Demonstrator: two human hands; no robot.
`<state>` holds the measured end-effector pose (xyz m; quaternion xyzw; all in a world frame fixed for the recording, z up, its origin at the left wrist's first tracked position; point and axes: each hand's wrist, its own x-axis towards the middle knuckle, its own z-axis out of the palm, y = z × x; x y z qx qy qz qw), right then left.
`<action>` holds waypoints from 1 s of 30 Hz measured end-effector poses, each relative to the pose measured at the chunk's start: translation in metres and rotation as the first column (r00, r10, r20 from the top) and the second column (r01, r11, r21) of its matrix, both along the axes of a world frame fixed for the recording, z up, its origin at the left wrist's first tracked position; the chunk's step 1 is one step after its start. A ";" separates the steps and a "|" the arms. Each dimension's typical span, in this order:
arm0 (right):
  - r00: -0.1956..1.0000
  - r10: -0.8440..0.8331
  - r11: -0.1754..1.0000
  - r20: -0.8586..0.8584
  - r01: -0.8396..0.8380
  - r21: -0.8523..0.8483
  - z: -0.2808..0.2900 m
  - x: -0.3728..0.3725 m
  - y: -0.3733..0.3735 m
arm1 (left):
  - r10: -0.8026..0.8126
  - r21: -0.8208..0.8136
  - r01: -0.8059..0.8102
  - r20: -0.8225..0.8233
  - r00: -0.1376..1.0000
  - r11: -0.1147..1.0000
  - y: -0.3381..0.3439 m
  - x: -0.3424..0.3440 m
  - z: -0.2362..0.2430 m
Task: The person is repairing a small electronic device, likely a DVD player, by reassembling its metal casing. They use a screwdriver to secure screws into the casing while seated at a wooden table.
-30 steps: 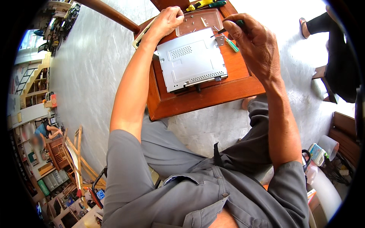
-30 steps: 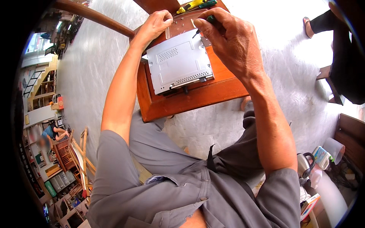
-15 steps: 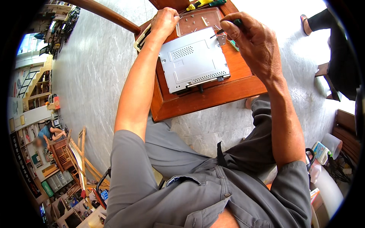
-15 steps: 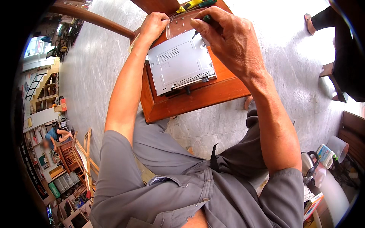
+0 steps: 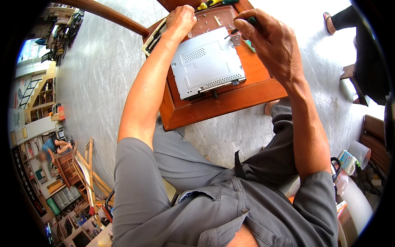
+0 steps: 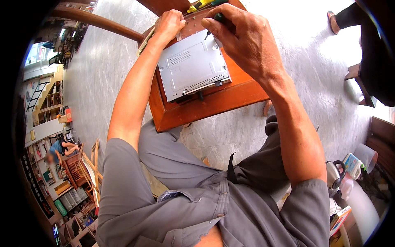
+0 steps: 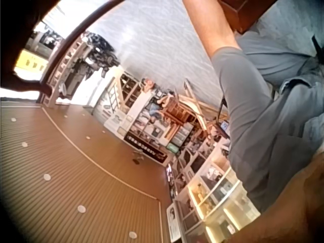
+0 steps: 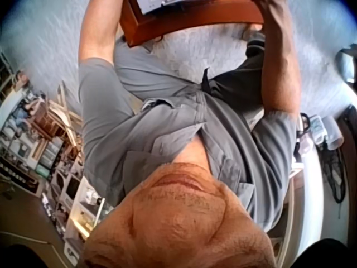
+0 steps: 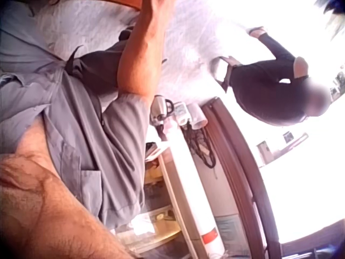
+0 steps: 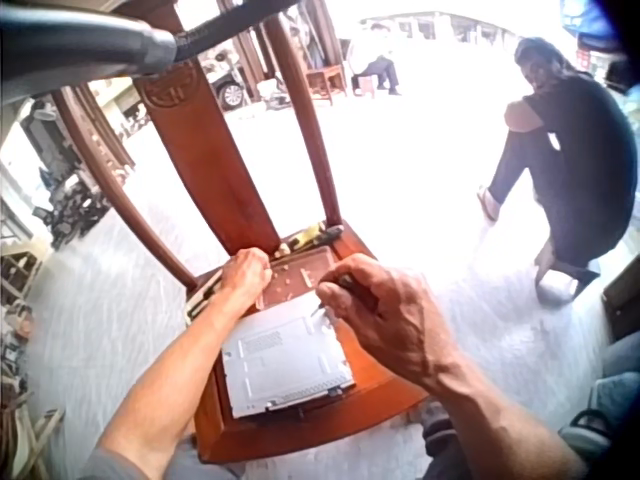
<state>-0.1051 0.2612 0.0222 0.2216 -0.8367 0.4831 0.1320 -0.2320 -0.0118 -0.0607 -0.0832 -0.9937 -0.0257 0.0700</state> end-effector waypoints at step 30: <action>0.999 -0.027 0.994 -0.023 0.025 -0.106 -0.003 -0.003 0.002 | -0.079 -0.033 0.076 -0.092 0.993 0.997 -0.004 -0.001 -0.013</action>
